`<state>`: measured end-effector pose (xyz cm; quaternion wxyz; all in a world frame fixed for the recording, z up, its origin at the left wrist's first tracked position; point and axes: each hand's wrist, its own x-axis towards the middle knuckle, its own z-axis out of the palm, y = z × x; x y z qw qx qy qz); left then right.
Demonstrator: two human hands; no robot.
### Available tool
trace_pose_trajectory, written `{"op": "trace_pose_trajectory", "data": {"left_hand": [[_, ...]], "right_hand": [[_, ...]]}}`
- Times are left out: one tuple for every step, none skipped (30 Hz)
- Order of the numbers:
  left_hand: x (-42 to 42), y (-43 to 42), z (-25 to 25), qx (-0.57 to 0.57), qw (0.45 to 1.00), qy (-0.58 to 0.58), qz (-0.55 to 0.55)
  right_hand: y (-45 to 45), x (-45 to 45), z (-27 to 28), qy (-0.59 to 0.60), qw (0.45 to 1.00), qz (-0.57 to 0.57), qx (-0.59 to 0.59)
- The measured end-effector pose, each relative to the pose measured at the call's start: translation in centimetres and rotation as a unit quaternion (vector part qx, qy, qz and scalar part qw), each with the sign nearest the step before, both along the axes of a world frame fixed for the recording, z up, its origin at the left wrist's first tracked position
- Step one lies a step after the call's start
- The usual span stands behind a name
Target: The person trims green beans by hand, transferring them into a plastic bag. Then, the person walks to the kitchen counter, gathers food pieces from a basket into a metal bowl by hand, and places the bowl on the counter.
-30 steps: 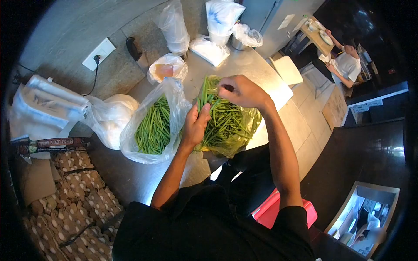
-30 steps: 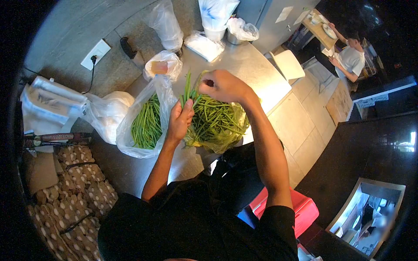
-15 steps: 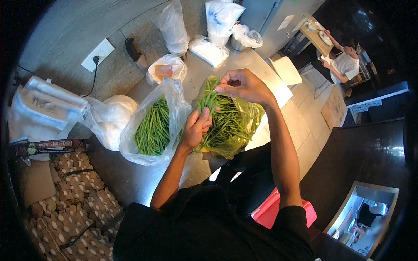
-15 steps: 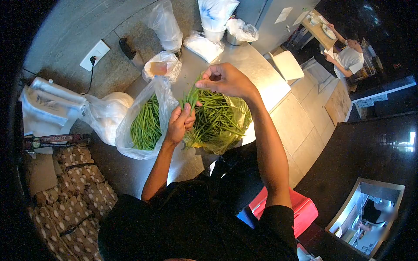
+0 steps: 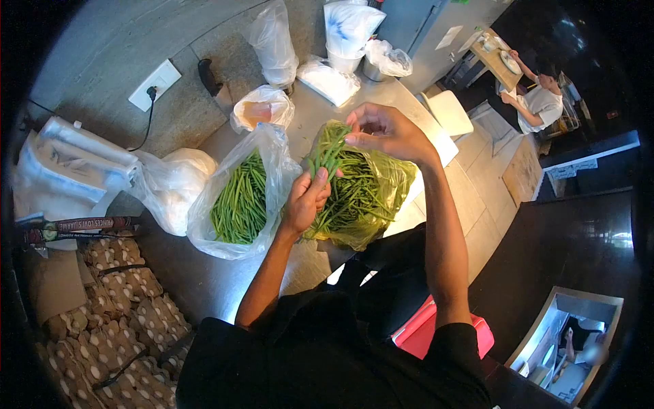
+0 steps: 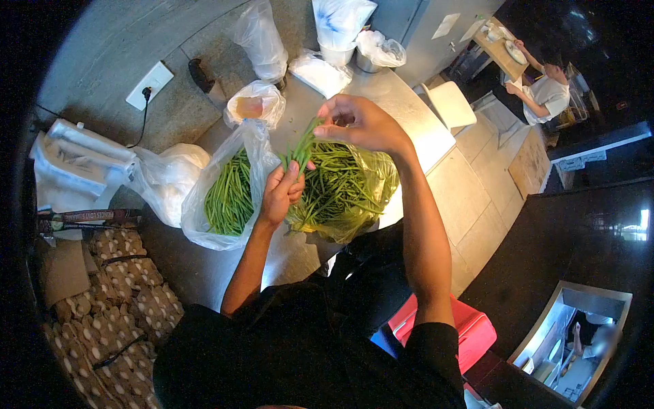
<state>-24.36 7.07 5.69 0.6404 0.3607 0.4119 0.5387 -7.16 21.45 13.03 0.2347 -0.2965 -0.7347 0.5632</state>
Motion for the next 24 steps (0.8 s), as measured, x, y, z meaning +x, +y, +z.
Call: {"op": "trace_pose_trajectory", "data": {"left_hand": [[0.0,0.0,0.2,0.0,1.0,0.0,0.0],[0.0,0.0,0.4,-0.003,1.0,-0.001,-0.004],[0.0,0.0,0.5,-0.006,1.0,-0.002,-0.007],[0.1,0.0,0.5,-0.006,1.0,-0.002,-0.007],[0.1,0.1,0.5,-0.009,1.0,0.0,-0.009],[0.1,0.1,0.4,-0.012,1.0,0.003,-0.012],[0.1,0.1,0.4,-0.012,1.0,0.003,-0.012],[0.1,0.0,0.3,-0.011,1.0,-0.002,-0.014],[0.1,0.0,0.3,-0.01,1.0,-0.007,-0.015],[0.0,0.0,0.3,-0.01,1.0,-0.007,-0.014],[0.0,0.0,0.4,-0.02,1.0,-0.004,-0.009],[0.0,0.0,0.4,-0.03,1.0,-0.001,-0.004],[-0.1,0.0,0.4,-0.03,1.0,-0.001,-0.003],[-0.2,0.0,0.3,-0.028,1.0,-0.001,-0.002],[-0.3,0.0,0.3,-0.027,1.0,-0.001,-0.001],[-0.3,0.0,0.4,-0.027,1.0,-0.001,-0.001],[-0.3,0.0,0.4,-0.029,1.0,0.003,0.0],[-0.3,0.0,0.5,-0.031,1.0,0.006,0.001],[-0.2,0.1,0.5,-0.03,1.0,0.006,0.002],[-0.2,0.2,0.4,-0.03,0.999,0.012,0.001],[-0.1,0.2,0.4,-0.03,0.999,0.018,0.001],[0.1,0.3,0.5,-0.029,0.999,0.017,0.002],[0.3,0.3,0.5,-0.044,0.998,0.033,0.006],[0.3,0.5,0.6,-0.057,0.997,0.05,0.012]], "right_hand": [[0.1,0.0,0.1,-0.003,1.0,0.007,-0.016],[0.1,0.0,0.1,-0.003,1.0,0.007,-0.016],[0.1,0.0,0.2,-0.002,1.0,0.004,-0.018],[0.1,-0.1,0.2,0.0,1.0,0.002,-0.02],[0.1,-0.1,0.2,0.0,1.0,0.002,-0.02],[0.1,-0.1,0.2,-0.009,1.0,0.001,-0.024],[0.1,-0.1,0.3,-0.018,0.999,-0.001,-0.029],[0.2,-0.1,0.1,-0.017,0.999,-0.002,-0.029],[0.3,0.0,-0.1,-0.028,0.999,0.002,-0.017],[0.3,0.0,0.0,-0.039,0.999,0.006,-0.005],[0.2,0.0,0.0,-0.039,0.999,0.007,-0.005],[0.1,0.0,0.1,-0.048,0.999,0.016,-0.006],[0.1,0.0,0.2,-0.057,0.998,0.026,-0.007],[0.1,0.0,0.3,-0.057,0.998,0.026,-0.007],[0.1,0.0,0.4,-0.063,0.997,0.037,0.002],[0.1,0.0,0.5,-0.069,0.996,0.048,0.01],[0.0,-0.1,0.6,-0.069,0.996,0.049,0.011],[-0.1,-0.1,0.8,-0.075,0.996,0.043,0.019],[-0.1,-0.1,0.9,-0.082,0.996,0.037,0.027],[-0.1,-0.2,0.7,-0.082,0.996,0.037,0.028],[0.0,-0.2,0.3,-0.077,0.997,0.02,0.015],[0.0,-0.2,0.1,-0.072,0.997,0.003,0.002],[0.0,-0.1,-0.1,-0.072,0.997,0.004,0.002],[0.0,-0.1,-0.2,-0.064,0.998,-0.003,0.016]]}}
